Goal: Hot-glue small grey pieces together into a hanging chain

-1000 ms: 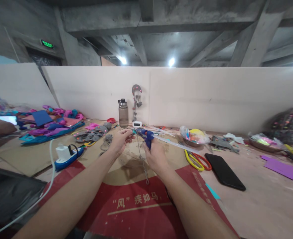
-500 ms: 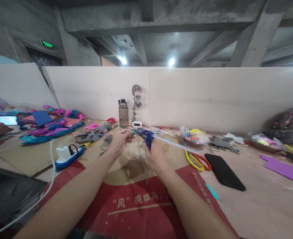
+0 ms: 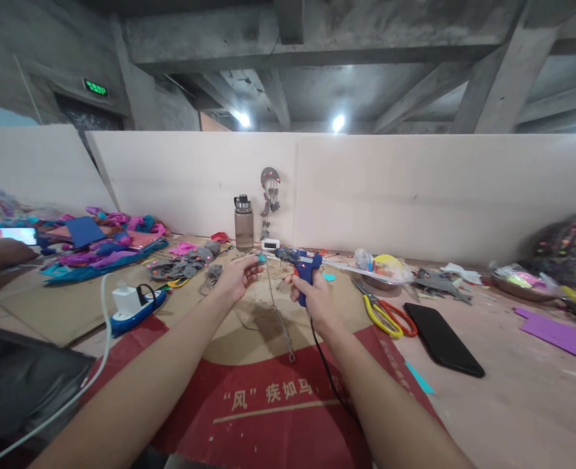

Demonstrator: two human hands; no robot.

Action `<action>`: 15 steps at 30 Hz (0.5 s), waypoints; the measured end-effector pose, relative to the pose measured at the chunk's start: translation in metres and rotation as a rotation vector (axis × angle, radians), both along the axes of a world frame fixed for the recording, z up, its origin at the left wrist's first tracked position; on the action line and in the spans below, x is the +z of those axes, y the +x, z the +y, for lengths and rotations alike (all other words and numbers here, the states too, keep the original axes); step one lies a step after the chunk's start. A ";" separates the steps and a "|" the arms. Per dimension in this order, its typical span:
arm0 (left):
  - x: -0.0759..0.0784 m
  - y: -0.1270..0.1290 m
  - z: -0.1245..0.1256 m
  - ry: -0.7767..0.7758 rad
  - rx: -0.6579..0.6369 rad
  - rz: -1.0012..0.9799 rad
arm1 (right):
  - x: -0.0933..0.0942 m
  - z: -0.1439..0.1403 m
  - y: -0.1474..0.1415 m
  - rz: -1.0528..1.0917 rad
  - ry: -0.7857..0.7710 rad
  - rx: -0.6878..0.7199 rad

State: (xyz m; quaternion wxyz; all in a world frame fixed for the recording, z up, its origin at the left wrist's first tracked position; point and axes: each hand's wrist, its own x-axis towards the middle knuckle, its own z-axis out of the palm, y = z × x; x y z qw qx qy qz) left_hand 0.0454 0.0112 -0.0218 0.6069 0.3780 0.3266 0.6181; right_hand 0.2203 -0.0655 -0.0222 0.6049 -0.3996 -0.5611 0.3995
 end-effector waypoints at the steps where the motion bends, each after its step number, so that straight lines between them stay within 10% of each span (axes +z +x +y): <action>1: 0.000 -0.001 0.001 -0.014 0.004 -0.001 | 0.001 0.001 0.003 0.036 -0.019 0.002; 9: 0.003 0.004 -0.003 0.094 0.062 0.037 | -0.015 0.029 0.041 -0.365 -0.235 -0.291; 15: 0.001 0.010 -0.007 0.224 -0.022 0.076 | -0.038 0.041 0.064 -0.702 -0.023 -0.383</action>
